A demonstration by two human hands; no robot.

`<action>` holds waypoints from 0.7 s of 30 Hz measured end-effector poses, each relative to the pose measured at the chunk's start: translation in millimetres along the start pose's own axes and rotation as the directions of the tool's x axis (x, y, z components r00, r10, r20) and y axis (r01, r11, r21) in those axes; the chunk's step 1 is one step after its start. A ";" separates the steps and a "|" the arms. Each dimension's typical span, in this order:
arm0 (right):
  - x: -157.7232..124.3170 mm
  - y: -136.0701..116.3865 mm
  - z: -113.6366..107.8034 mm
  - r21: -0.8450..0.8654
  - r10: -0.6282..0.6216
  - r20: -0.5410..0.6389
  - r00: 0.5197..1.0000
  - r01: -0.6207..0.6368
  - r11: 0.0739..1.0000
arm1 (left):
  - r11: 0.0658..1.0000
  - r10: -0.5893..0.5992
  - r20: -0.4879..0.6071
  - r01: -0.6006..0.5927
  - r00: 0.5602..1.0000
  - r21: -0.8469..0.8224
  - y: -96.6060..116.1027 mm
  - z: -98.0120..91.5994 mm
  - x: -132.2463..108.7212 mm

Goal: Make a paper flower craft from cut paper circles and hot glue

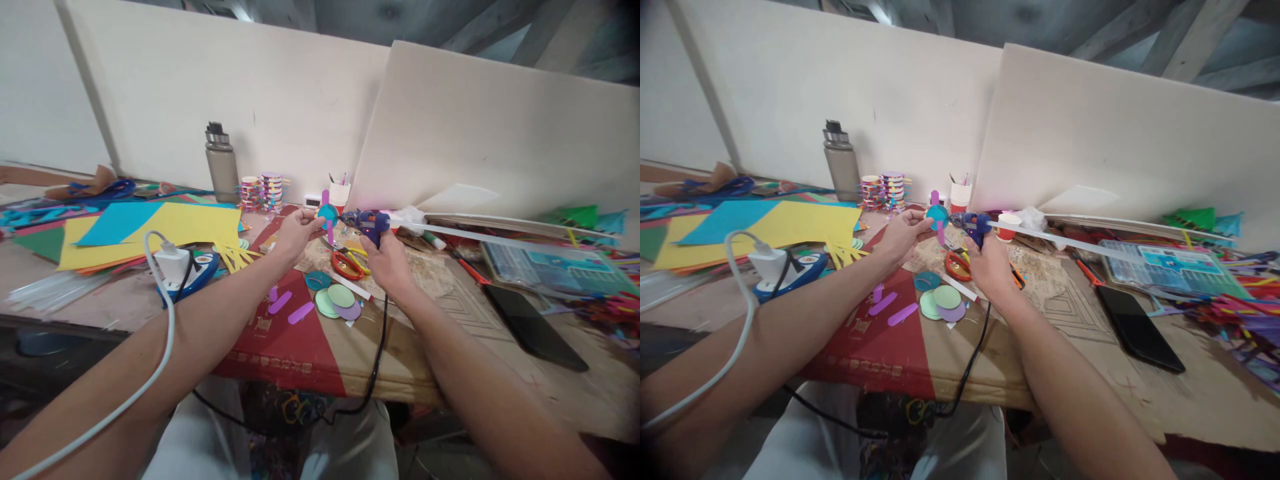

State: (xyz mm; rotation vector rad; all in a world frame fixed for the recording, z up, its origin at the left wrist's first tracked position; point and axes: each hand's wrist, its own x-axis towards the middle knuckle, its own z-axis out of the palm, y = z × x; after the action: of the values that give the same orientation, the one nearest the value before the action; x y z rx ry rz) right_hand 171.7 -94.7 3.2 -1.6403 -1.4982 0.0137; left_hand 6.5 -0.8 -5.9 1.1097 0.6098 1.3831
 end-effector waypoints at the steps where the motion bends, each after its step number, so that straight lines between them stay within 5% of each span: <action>1: -0.2 0.0 0.4 0.009 0.002 0.004 1.000 -0.002 1.000 | 1.000 0.009 -0.003 -0.009 1.000 -0.003 0.1 -0.5 0.4; 21: -2.4 0.4 0.7 0.094 0.006 0.071 0.997 -0.013 0.995 | 0.998 0.049 -0.030 -0.051 0.998 -0.042 -2.5 -4.0 5.6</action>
State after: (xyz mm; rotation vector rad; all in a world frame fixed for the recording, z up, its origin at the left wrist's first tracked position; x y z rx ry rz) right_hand 171.0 -96.2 1.2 -1.5855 -1.5203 0.1472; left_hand 5.0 6.0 -8.3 1.0783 0.5742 1.4514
